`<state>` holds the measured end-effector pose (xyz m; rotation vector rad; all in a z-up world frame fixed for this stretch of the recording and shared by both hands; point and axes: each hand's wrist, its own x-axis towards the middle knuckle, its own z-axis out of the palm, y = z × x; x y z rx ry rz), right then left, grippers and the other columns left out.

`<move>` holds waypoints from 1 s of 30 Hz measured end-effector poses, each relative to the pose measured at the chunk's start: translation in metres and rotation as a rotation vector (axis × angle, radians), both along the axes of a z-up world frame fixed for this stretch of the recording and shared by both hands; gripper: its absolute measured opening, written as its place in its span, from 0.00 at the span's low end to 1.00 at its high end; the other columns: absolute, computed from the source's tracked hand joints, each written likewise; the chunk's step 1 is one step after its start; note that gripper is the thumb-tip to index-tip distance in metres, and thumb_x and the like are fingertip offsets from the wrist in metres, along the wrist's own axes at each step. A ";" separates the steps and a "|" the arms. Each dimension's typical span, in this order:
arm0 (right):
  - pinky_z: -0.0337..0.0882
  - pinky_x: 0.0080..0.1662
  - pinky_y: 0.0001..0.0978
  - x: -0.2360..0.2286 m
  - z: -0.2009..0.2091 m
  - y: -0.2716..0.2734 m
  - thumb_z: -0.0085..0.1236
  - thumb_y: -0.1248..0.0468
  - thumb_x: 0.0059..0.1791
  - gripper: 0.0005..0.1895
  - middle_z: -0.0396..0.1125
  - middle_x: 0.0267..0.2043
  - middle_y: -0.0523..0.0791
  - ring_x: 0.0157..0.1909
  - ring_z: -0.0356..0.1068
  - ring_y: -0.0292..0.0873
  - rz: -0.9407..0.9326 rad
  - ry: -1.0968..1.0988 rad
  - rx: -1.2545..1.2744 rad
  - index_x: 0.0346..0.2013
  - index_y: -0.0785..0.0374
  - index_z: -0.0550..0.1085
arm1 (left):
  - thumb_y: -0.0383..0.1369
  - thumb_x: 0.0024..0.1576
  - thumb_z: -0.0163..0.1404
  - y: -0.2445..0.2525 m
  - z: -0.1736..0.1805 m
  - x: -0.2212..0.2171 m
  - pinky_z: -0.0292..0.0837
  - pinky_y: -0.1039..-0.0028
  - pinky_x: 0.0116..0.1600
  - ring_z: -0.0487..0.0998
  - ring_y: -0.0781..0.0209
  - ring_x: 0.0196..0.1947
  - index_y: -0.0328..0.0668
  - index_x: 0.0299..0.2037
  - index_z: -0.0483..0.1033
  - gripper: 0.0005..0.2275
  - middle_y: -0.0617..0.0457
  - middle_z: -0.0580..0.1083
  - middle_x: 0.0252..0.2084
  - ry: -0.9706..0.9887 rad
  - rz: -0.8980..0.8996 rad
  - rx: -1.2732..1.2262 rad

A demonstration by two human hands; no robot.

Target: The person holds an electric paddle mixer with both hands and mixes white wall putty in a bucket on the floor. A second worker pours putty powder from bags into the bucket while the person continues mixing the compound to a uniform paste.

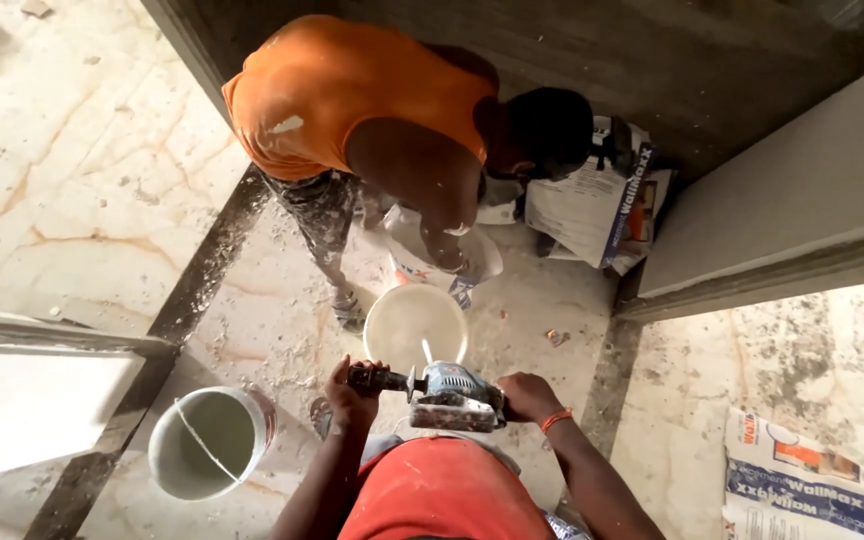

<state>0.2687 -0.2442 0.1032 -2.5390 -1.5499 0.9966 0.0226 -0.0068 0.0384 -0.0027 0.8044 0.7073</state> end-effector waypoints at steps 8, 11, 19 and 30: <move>0.73 0.45 0.51 -0.011 -0.015 -0.007 0.57 0.59 0.44 0.07 0.74 0.36 0.54 0.43 0.74 0.59 -0.023 -0.001 -0.008 0.29 0.60 0.76 | 0.41 0.62 0.49 0.004 -0.004 0.005 0.71 0.50 0.50 0.73 0.48 0.29 0.44 0.27 0.68 0.13 0.49 0.70 0.23 -0.058 0.015 0.023; 0.74 0.43 0.51 -0.020 -0.028 -0.005 0.54 0.62 0.45 0.05 0.74 0.36 0.53 0.42 0.75 0.58 -0.032 0.035 -0.046 0.31 0.60 0.75 | 0.41 0.61 0.49 0.009 -0.013 0.000 0.71 0.52 0.46 0.72 0.48 0.28 0.42 0.26 0.67 0.15 0.49 0.68 0.22 -0.023 0.031 0.006; 0.74 0.44 0.52 -0.014 -0.012 0.011 0.57 0.55 0.44 0.11 0.75 0.35 0.53 0.43 0.74 0.59 -0.031 -0.008 0.094 0.31 0.58 0.78 | 0.39 0.61 0.49 0.017 -0.030 -0.003 0.71 0.52 0.42 0.70 0.49 0.25 0.44 0.27 0.66 0.12 0.50 0.66 0.20 0.050 0.108 -0.089; 0.74 0.43 0.51 -0.005 -0.034 -0.010 0.55 0.58 0.43 0.09 0.74 0.34 0.54 0.41 0.75 0.59 -0.033 -0.039 0.037 0.29 0.60 0.75 | 0.40 0.61 0.47 0.013 -0.028 0.009 0.71 0.50 0.44 0.71 0.50 0.26 0.45 0.28 0.66 0.12 0.51 0.67 0.21 0.053 0.024 -0.162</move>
